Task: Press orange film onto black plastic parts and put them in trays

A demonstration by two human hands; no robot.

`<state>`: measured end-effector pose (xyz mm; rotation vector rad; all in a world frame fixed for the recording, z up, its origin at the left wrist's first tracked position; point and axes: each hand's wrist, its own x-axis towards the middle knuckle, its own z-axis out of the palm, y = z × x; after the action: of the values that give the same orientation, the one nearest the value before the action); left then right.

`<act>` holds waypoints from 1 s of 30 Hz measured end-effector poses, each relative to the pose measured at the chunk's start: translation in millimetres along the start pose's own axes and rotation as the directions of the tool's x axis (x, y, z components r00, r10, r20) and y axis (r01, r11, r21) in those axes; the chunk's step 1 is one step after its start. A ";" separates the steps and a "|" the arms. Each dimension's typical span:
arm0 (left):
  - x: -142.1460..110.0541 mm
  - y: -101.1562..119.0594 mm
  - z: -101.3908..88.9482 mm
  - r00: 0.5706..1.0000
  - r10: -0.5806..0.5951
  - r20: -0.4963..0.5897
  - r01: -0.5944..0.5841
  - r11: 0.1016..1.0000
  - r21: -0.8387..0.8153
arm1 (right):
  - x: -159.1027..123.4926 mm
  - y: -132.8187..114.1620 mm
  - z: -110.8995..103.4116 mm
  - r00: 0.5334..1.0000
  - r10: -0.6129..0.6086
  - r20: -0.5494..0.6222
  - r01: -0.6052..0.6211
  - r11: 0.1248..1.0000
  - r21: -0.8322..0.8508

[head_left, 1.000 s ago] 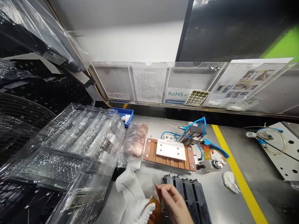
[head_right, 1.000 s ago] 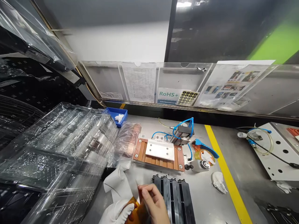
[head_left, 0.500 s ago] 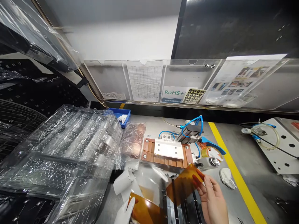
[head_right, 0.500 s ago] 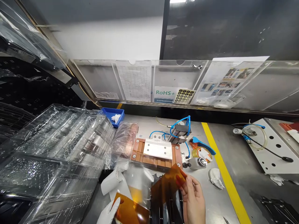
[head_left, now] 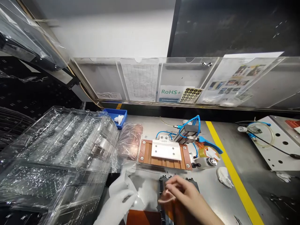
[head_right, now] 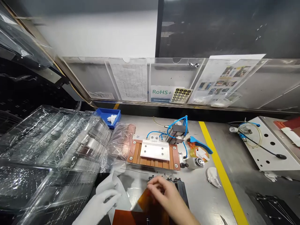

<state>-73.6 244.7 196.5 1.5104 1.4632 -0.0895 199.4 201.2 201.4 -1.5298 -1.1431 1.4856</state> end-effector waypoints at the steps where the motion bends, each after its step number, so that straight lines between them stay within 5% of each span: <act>1: 3.7 13.6 0.1 0.996 0.056 0.063 -0.048 0.990 -0.132 | 1.9 -4.2 6.1 0.998 0.005 0.063 -0.002 0.999 -0.046; 3: 10.3 38.7 3.9 0.968 0.188 0.164 -0.133 0.945 -0.300 | 5.8 -12.2 14.9 0.992 -0.004 0.126 0.020 0.992 -0.125; 6: 15.6 65.5 11.1 0.940 0.273 0.204 -0.207 0.933 -0.294 | 10.1 -18.7 16.9 0.992 -0.021 0.127 0.042 0.985 -0.167; 13: 33.7 78.6 0.0 0.981 0.183 0.055 -0.171 0.968 -0.186 | 3.9 12.2 -24.8 0.974 0.108 0.199 -0.113 0.993 0.016; 16: 53.7 76.5 -5.3 0.987 0.158 -0.040 -0.163 0.943 -0.291 | 2.2 30.1 -42.0 0.986 0.165 -0.006 -0.158 0.956 0.247; 18: 67.7 75.2 -4.3 0.983 0.173 -0.055 -0.181 0.917 -0.354 | 4.6 38.6 -48.3 0.953 0.253 -0.168 -0.168 0.900 0.402; 21: 85.2 76.3 0.0 0.981 0.180 -0.066 -0.191 0.906 -0.378 | 14.0 47.6 -53.5 0.919 0.330 -0.215 -0.177 0.833 0.524; 30: 140.3 89.1 -0.3 0.981 0.192 -0.024 -0.185 0.894 -0.408 | 81.1 55.8 -83.4 0.895 0.312 -0.319 -0.211 0.926 0.313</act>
<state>34.1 365.0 157.3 1.2897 1.2201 0.3057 284.5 264.0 127.4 -1.7203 -0.5051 1.3825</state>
